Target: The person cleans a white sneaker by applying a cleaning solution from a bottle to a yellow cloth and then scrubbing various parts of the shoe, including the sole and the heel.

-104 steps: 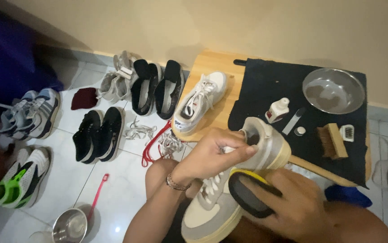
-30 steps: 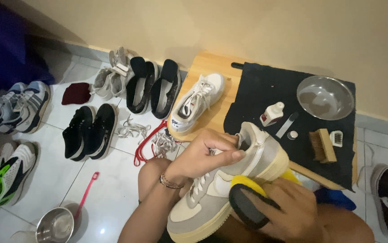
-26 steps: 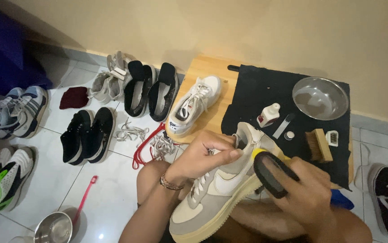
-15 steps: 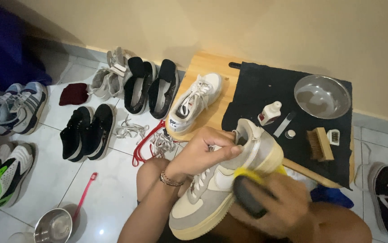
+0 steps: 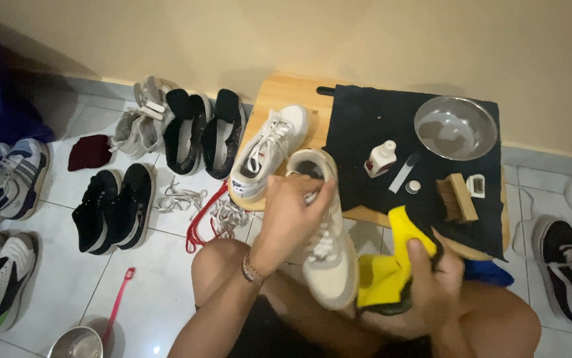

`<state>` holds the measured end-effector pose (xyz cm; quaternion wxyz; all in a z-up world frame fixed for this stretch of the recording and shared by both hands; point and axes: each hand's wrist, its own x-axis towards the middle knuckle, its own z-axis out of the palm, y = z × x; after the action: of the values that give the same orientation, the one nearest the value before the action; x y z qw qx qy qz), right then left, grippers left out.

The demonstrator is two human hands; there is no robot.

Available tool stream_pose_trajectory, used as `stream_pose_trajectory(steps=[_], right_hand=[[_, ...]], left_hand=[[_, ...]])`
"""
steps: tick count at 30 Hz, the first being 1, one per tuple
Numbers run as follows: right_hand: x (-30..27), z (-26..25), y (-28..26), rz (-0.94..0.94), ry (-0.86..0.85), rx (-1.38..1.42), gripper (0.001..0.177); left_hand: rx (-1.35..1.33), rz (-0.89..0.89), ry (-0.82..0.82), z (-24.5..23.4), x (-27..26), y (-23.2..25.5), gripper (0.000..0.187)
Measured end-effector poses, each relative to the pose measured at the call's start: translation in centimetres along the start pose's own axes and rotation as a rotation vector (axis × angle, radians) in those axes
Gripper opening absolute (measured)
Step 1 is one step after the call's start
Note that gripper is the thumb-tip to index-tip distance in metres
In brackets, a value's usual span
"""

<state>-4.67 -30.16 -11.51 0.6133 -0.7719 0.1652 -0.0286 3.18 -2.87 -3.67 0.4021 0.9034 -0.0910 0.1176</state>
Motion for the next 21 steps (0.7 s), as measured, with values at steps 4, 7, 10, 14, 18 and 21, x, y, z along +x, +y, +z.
stream_pose_trajectory(steps=[4,7,10,14,18,21], right_hand=[[-0.9,2.8,7.5,-0.012,0.089,-0.279,0.047],[-2.5,3.9,6.6,0.054,-0.011,-0.142,0.045],[-3.2,3.9,4.0,0.059,0.008,-0.083,0.068],[-2.6,1.9,1.2,0.158,0.008,-0.063,0.061],[-1.7,0.1,-9.1,0.557,0.006,-0.077,0.066],[-1.5,-0.5,-14.4,0.603,-0.005,-0.016,0.071]], left_hand=[[0.06,-0.089,0.027,1.1,1.1,-0.3,0.06],[0.093,-0.126,0.006,1.4,1.4,-1.5,0.056],[-0.022,-0.141,-0.024,0.6,0.8,-1.8,0.055],[0.073,-0.15,-0.112,-0.7,-0.7,-1.3,0.049],[0.03,-0.01,-0.231,-3.8,-2.7,1.0,0.041],[0.352,0.141,-0.334,-4.9,-4.8,0.6,0.058]])
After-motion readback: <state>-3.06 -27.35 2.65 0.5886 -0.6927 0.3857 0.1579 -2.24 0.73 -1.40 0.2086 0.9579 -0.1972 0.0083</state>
